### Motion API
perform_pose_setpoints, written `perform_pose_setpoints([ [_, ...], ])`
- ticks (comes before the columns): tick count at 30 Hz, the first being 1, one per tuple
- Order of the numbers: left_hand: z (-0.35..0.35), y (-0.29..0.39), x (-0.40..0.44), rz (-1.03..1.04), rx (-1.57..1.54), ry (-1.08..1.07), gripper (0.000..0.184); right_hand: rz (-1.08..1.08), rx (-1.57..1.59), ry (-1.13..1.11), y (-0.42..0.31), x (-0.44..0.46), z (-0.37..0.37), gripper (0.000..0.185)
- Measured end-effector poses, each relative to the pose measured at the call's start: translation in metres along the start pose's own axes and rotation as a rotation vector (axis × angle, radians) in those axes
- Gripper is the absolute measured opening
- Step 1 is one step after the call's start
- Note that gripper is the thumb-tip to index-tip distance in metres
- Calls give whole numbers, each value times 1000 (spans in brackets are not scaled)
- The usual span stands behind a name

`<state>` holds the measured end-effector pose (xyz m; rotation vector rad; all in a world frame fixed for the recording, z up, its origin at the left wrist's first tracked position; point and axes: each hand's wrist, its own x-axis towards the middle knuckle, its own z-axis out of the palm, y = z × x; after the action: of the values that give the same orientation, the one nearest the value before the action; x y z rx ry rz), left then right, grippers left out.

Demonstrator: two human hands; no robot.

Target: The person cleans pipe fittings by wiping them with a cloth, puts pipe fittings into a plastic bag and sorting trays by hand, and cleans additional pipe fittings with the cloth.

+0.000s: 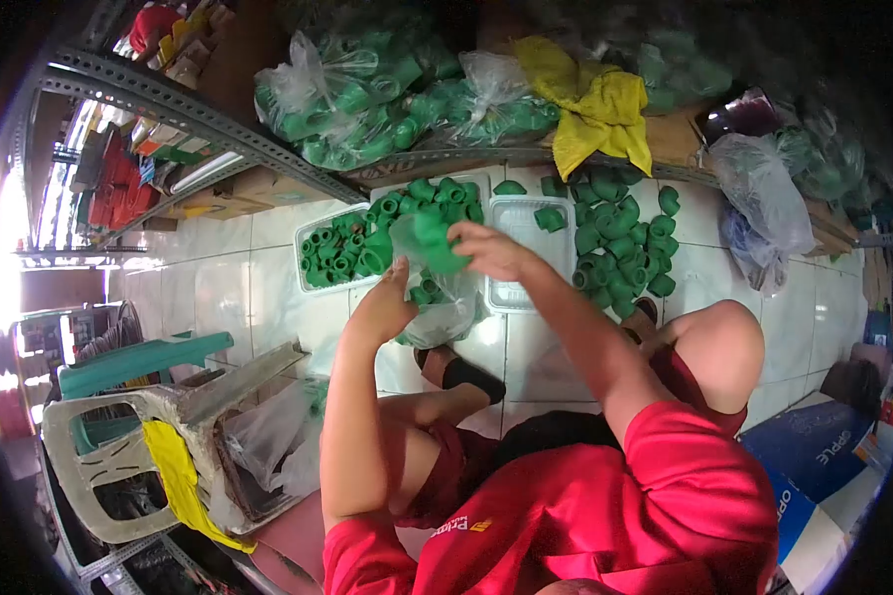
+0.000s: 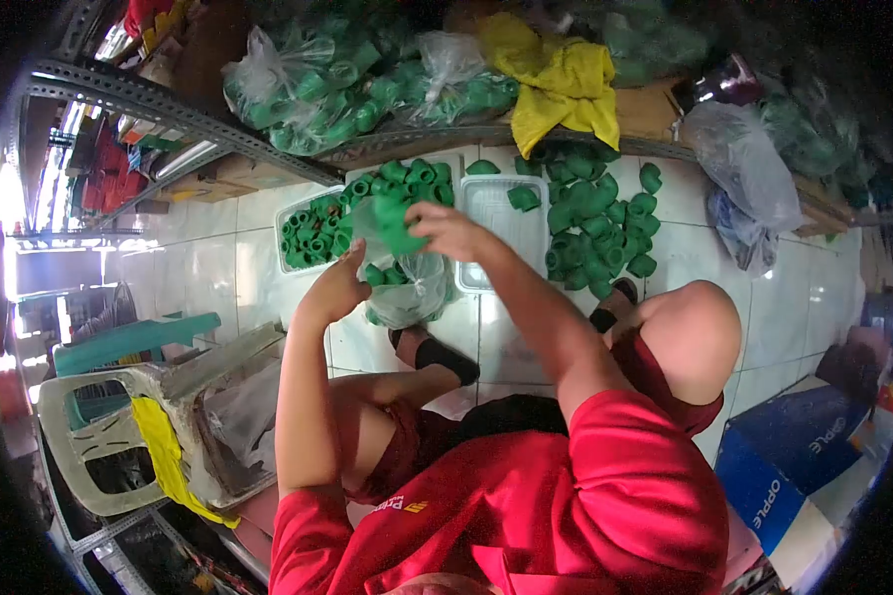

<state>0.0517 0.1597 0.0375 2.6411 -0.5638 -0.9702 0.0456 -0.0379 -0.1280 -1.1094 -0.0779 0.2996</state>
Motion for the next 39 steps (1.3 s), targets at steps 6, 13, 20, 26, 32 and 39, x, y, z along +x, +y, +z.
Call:
perform_pose_setpoints([
  [6, 1, 0, -2, 20, -61, -59, 71, 151, -431, -215, 3, -7, 74, 31],
  [13, -5, -2, -6, 1, -57, -41, 71, -71, -645, 546, 20, 10, 6, 22],
  [20, -8, 6, -6, -19, -36, -73, 70, 142, -1572, 670, 70, -38, -120, 47],
  [26, -10, 12, -3, -20, -45, -90, 69, 560, -1643, 447, 97, -64, -85, 40],
  [32, -3, -5, 0, 35, -49, -52, 69, 310, -768, 830, 126, -72, -75, 28],
  [39, -4, -11, -6, -3, -34, -16, 69, 147, 668, 342, 26, -40, -37, 32],
])
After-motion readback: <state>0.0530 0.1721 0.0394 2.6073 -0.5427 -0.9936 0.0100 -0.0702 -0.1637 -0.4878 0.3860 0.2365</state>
